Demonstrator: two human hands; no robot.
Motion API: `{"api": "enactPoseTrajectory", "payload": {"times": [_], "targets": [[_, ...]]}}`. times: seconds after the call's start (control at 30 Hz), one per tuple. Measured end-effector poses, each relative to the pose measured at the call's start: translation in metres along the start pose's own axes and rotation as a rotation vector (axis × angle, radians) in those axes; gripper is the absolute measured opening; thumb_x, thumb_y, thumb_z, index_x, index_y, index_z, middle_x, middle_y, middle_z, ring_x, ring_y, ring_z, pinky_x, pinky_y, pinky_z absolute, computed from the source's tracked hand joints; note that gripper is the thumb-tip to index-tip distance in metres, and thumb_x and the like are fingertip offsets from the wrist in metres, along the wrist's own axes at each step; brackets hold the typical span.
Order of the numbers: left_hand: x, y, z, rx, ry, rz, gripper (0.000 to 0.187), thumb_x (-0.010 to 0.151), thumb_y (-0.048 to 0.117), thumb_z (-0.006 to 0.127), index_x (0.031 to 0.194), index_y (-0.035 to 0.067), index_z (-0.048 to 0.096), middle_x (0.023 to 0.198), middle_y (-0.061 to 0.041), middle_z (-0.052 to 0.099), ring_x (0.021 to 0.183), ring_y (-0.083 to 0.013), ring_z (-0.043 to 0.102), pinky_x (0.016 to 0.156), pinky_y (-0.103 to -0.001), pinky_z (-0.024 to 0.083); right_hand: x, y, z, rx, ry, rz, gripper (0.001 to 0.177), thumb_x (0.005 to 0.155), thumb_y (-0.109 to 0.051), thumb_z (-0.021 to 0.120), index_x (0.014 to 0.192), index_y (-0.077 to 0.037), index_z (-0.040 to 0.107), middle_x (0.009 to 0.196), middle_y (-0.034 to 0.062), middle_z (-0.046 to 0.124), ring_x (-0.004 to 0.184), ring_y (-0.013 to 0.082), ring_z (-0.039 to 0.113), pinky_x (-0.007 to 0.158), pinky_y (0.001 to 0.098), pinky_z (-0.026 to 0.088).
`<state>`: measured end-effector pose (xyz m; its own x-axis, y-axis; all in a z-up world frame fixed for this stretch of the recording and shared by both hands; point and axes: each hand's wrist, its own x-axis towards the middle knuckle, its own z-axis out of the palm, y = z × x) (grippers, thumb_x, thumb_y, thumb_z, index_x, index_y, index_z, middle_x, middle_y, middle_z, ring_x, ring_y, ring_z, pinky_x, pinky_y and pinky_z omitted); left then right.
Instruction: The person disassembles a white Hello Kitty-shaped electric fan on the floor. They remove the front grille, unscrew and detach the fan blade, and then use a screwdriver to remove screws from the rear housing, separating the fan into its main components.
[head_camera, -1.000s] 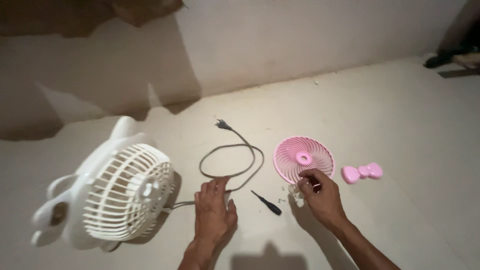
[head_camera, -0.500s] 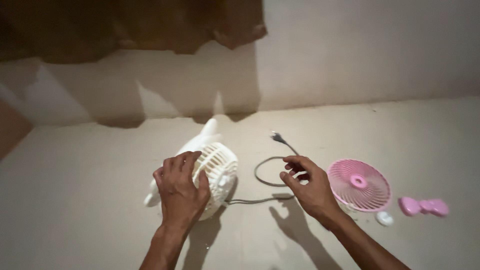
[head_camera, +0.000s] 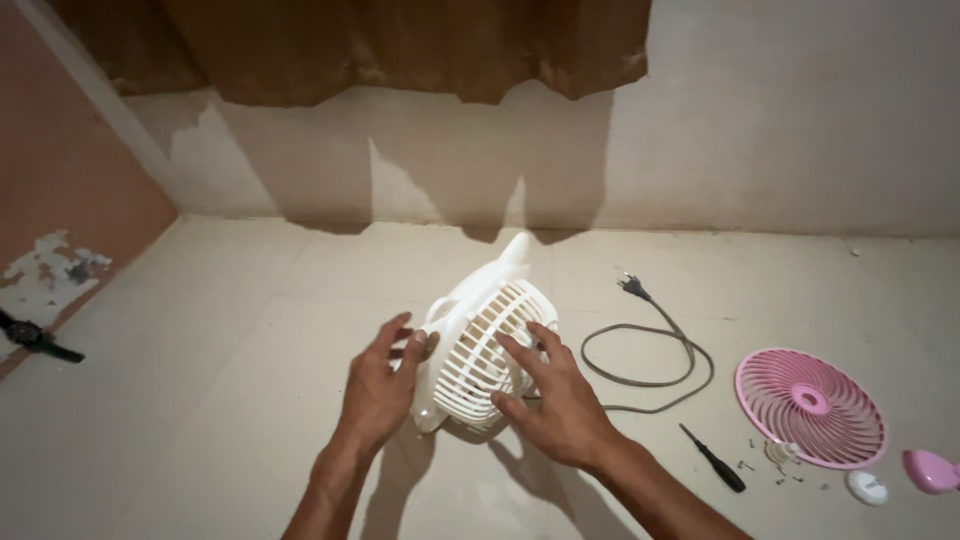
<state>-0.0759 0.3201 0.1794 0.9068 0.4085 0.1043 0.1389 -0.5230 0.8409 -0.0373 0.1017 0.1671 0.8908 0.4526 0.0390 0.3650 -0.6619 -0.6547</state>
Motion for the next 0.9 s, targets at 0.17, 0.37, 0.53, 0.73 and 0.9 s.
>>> {"api": "enactPoseTrajectory", "payload": {"times": [0.17,0.37,0.53,0.73,0.9], "targets": [[-0.014,0.004,0.004,0.026,-0.047,-0.015,0.051,0.1,0.041,0.046,0.128,0.006,0.069,0.109,-0.021,0.078,0.099,-0.0328,0.077,0.09,-0.042,0.058,0.003,0.004,0.01,-0.056,0.028,-0.033,0.069,0.09,-0.029,0.065,0.156,-0.025,0.045,0.162,0.0144,0.021,0.145,0.0387,0.034,0.115,0.0464,0.039],[-0.033,0.012,0.018,0.087,0.031,0.128,0.049,0.102,0.037,0.051,0.129,-0.002,0.065,0.121,-0.026,0.069,0.109,-0.0359,0.071,0.091,-0.043,0.057,0.009,0.022,0.007,-0.14,0.05,-0.054,0.064,0.091,-0.026,0.066,0.153,-0.024,0.05,0.165,0.0126,0.024,0.148,0.0362,0.029,0.117,0.0484,0.03],[-0.062,0.037,0.036,0.125,0.0,0.029,0.055,0.094,0.038,0.06,0.134,0.0,0.06,0.12,-0.025,0.066,0.107,-0.0387,0.071,0.091,-0.044,0.059,0.021,0.039,-0.009,-0.026,0.078,-0.05,0.049,0.089,-0.019,0.064,0.138,-0.015,0.06,0.161,0.0054,0.04,0.15,0.027,0.035,0.122,0.043,0.03],[-0.082,0.075,0.04,0.07,-0.215,0.024,0.091,0.089,0.038,0.064,0.166,0.014,0.022,0.119,-0.026,0.064,0.111,-0.0402,0.068,0.093,-0.045,0.056,0.02,0.047,-0.017,0.062,0.016,0.013,0.043,0.095,-0.022,0.059,0.137,-0.016,0.059,0.159,0.0037,0.042,0.147,0.0265,0.038,0.119,0.0417,0.034],[-0.078,0.091,0.047,0.044,-0.318,-0.006,0.092,0.086,0.036,0.067,0.16,0.006,0.021,0.114,-0.027,0.07,0.104,-0.0377,0.073,0.096,-0.042,0.057,0.007,0.053,-0.017,0.267,0.065,0.056,0.048,0.095,-0.016,0.058,0.142,-0.014,0.055,0.151,0.0063,0.054,0.136,0.0259,0.055,0.11,0.039,0.048]]}}
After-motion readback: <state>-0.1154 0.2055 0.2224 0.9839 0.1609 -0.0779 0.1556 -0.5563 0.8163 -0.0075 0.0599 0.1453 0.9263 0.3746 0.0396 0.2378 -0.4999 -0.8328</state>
